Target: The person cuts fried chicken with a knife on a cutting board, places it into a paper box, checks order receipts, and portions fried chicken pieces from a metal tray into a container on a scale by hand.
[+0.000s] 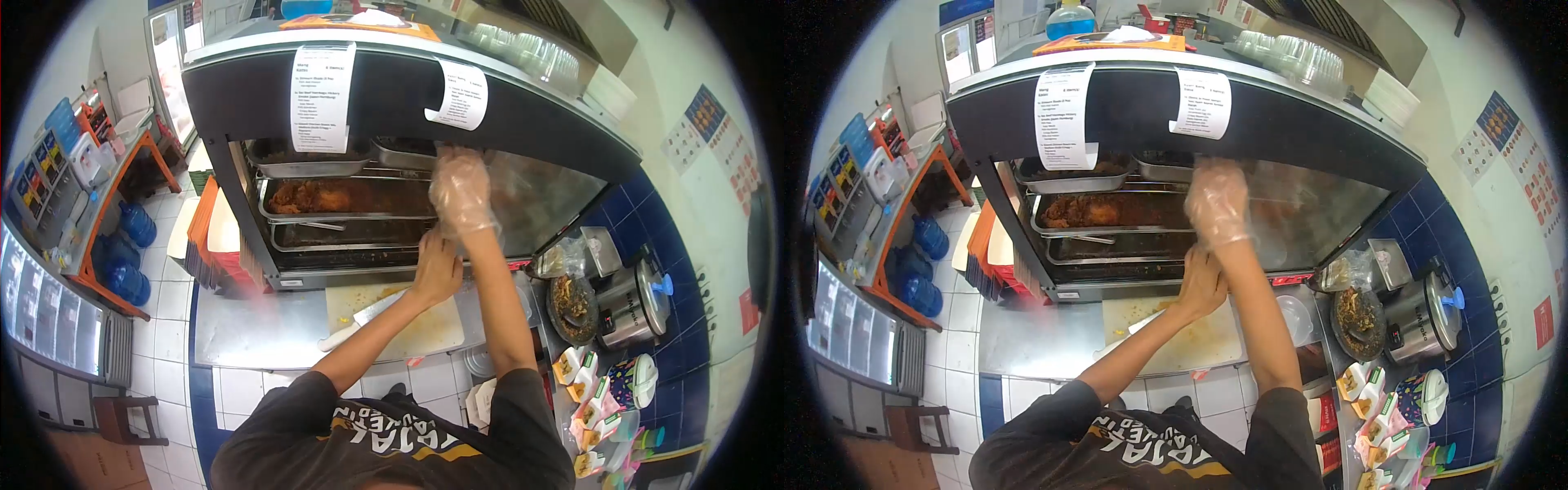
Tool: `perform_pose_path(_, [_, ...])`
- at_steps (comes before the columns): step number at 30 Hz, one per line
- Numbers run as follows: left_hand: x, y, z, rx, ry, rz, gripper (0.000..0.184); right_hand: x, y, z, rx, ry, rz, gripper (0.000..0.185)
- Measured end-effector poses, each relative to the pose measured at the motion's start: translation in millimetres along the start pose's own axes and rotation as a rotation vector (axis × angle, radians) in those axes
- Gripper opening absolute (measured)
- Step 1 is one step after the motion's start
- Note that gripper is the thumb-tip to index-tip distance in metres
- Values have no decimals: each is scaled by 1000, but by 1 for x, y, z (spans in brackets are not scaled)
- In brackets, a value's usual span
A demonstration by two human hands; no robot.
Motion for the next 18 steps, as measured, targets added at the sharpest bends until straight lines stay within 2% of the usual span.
perform_pose_path(2, [5, -13, 4, 31, -75, 83, 59, -2, 9, -3, 34, -28, 28, 23])
perform_pose_path(4, [4, -53, -1, -64, -87, 237, 56, -9, 24, -7, 66, -47, 56, 22])
perform_pose_path(6, [9, -92, 1, -187, -184, 332, 51, -13, 23, -9, -114, -103, -105, 21])
perform_pose_path(7, [12, -113, 0, -251, -233, 361, 49, -16, 22, -11, -117, -100, -105, 21])
perform_pose_path(9, [17, -153, -6, -403, -249, 471, 45, -20, 6, -12, -177, -31, -231, 17])
perform_pose_path(11, [16, -191, -19, -543, -209, 552, 41, -19, 4, -9, -260, -56, -235, 15])
perform_pose_path(14, [29, -226, -47, -625, -364, 683, 24, -16, 0, -1, -403, -83, -267, 14])
perform_pose_path(18, [50, -240, -70, -652, -459, 670, 19, -9, -4, 4, -499, -70, -262, 16])
Point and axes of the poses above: each hand's wrist, its own z-axis away from the middle knuckle, its own y-axis out of the palm, x = y × z, the point moved 5 cm from there along -z, towards the middle knuckle, and after that the axes turned 11 degrees about z, right-handed, at the moved point
